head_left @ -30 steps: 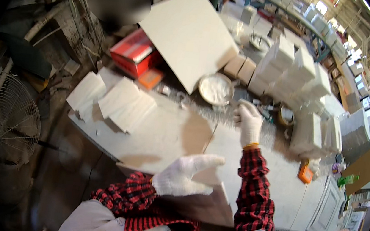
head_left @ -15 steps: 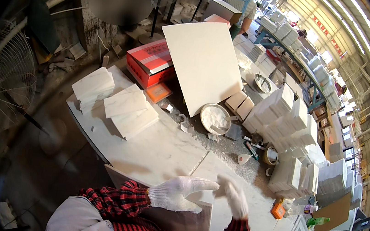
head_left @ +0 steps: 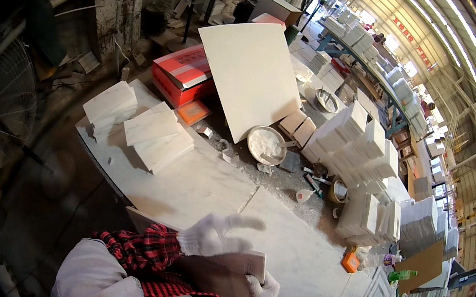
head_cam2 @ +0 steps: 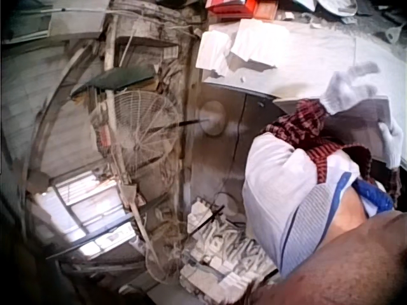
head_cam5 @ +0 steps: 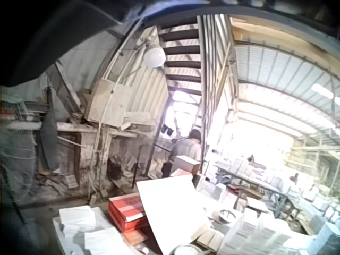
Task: The person uses a small metal file to smooth the edges of white rectangular panels on a workbench. They repeatedly flip the panels, scrape edges, and occasionally wipe surfaces with a cloth. The person also uses a small orange block to rub edges and applies a white substance from a bottle to the panel edges.
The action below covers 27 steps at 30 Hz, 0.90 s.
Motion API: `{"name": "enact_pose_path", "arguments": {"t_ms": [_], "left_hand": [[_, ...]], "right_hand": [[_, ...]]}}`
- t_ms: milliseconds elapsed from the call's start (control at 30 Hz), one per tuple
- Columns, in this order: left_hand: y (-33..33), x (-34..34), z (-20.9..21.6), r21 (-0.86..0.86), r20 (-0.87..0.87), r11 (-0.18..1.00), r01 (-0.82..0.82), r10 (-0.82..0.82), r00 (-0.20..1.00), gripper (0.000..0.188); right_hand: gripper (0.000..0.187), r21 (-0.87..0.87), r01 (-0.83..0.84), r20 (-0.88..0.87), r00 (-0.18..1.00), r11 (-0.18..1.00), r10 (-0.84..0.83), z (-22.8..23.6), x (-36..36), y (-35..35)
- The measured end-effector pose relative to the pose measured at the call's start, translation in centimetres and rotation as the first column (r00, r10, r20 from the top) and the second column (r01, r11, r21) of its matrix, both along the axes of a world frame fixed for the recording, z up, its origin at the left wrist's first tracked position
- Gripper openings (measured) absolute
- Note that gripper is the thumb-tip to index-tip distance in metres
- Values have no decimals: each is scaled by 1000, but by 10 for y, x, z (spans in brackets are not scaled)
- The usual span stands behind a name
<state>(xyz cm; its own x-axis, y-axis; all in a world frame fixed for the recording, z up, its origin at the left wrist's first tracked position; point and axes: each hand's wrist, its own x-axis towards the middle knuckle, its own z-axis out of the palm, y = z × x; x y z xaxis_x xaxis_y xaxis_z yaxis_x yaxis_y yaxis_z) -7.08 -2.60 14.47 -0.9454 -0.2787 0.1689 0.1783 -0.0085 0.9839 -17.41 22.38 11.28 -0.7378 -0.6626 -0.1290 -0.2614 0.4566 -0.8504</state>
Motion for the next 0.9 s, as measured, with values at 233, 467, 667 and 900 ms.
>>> {"name": "enact_pose_path", "arguments": {"t_ms": [233,467,667,900], "left_hand": [[-33,54,-31,219,107,799,-560,551,828,65],[-75,181,-111,-178,315,550,-816,817,482,68],[-60,224,-188,59,609,248,-967,759,231,74],[-23,219,-373,892,274,171,-418,530,802,51]], "right_hand": [[24,-48,39,1,999,998,-39,-3,1,0],[26,-13,6,-72,997,1000,-7,0,2,-2],[25,-25,24,-43,999,999,-25,-4,1,1],[22,-77,37,-21,999,996,-39,-5,2,-3]]}}
